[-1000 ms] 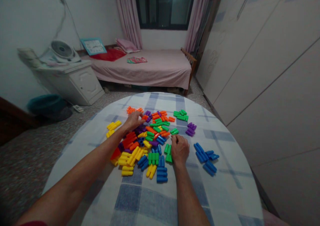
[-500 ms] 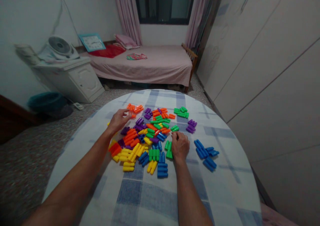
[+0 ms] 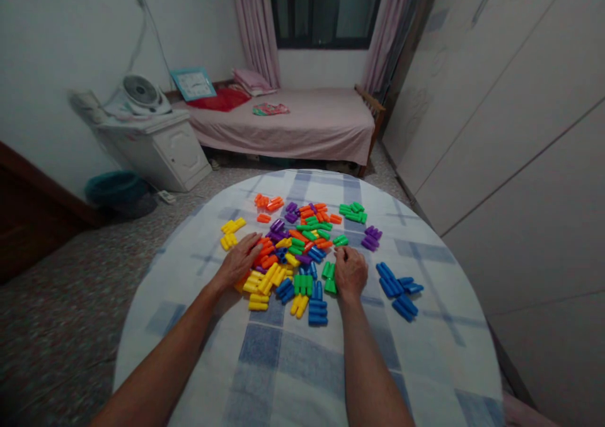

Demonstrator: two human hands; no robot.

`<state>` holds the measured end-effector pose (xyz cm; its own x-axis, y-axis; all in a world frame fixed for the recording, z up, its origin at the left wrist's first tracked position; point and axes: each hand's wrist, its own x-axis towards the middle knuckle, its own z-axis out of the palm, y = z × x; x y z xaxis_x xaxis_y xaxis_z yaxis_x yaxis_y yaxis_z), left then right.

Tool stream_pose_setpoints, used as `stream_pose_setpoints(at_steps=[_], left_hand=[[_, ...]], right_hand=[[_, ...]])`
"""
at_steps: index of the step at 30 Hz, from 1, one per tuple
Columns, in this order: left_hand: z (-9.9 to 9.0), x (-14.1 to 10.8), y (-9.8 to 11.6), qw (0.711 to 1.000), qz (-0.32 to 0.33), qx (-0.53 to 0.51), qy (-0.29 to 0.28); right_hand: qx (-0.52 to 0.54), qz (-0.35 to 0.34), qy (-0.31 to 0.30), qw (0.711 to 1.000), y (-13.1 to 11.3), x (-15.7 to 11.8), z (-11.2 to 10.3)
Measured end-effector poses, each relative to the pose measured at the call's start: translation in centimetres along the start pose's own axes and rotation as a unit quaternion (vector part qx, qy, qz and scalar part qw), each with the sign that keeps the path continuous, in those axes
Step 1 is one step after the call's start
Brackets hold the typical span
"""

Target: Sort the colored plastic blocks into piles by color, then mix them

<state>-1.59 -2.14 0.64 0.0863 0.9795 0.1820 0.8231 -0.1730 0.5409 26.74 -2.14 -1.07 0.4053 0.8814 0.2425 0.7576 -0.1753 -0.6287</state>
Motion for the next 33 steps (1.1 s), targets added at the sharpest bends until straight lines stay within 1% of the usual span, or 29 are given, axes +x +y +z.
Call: stream_pose_setpoints(at_steps=[4, 7, 8, 10, 12, 13, 15, 18, 20, 23, 25, 28, 29, 31, 33], left_hand=[[0.8, 0.3, 1.5, 0.999, 0.012, -0.033, -0.021], [0.4, 0.6, 1.9, 0.996, 0.006, -0.086, -0.029], [0.0, 0.7, 1.7, 0.994, 0.0, -0.103, -0.02], [-0.9, 0.8, 1.0, 0.992, -0.026, -0.121, 0.022], [-1.8, 0.5, 0.2, 0.99, -0.058, -0.111, 0.063], [-2.1, 0.2, -0.1, 0.991, -0.069, -0.095, 0.07], [-2.7, -0.8, -0.3, 0.994, -0.079, -0.047, 0.059], [-3.0, -2.6, 0.0, 0.997, -0.077, 0.007, 0.029], [-3.0, -3.4, 0.2, 0.997, -0.069, -0.013, 0.021], [-3.0, -3.7, 0.0, 0.995, -0.042, -0.087, -0.001], [-3.2, -3.7, -0.2, 0.992, -0.025, -0.123, -0.034], [-3.2, -3.5, -0.6, 0.988, 0.0, -0.132, -0.074], [-3.1, -3.4, -0.6, 0.989, 0.009, -0.129, -0.077], [-2.6, -3.2, -0.7, 0.991, 0.018, -0.12, -0.057], [-2.0, -3.1, -0.8, 0.993, 0.004, -0.112, -0.032]], right_hand=[[0.002, 0.002, 0.0, 1.0, -0.1, 0.0, 0.0], [0.006, 0.001, 0.0, 1.0, 0.0, 0.0, 0.0], [0.007, 0.001, -0.002, 1.0, 0.0, 0.0, 0.0], [0.008, 0.001, -0.006, 1.0, 0.0, 0.0, 0.0], [0.007, 0.002, -0.009, 1.0, 0.0, 0.1, 0.0], [0.005, 0.002, -0.008, 1.0, 0.0, 0.1, 0.0], [0.001, 0.002, -0.005, 1.0, 0.0, 0.1, 0.0], [-0.003, 0.004, -0.002, 1.0, 0.0, 0.1, 0.0], [-0.005, 0.007, -0.002, 1.0, 0.0, 0.1, 0.0], [-0.003, 0.01, -0.004, 1.0, 0.0, 0.2, 0.0], [0.0, 0.011, -0.006, 1.0, 0.1, 0.2, 0.0], [0.002, 0.013, -0.008, 1.0, 0.1, 0.2, 0.0], [0.002, 0.014, -0.008, 1.0, 0.0, 0.2, 0.0], [0.002, 0.018, -0.008, 1.0, 0.0, 0.2, -0.1], [0.004, 0.022, -0.005, 1.0, -0.1, 0.2, -0.1]])
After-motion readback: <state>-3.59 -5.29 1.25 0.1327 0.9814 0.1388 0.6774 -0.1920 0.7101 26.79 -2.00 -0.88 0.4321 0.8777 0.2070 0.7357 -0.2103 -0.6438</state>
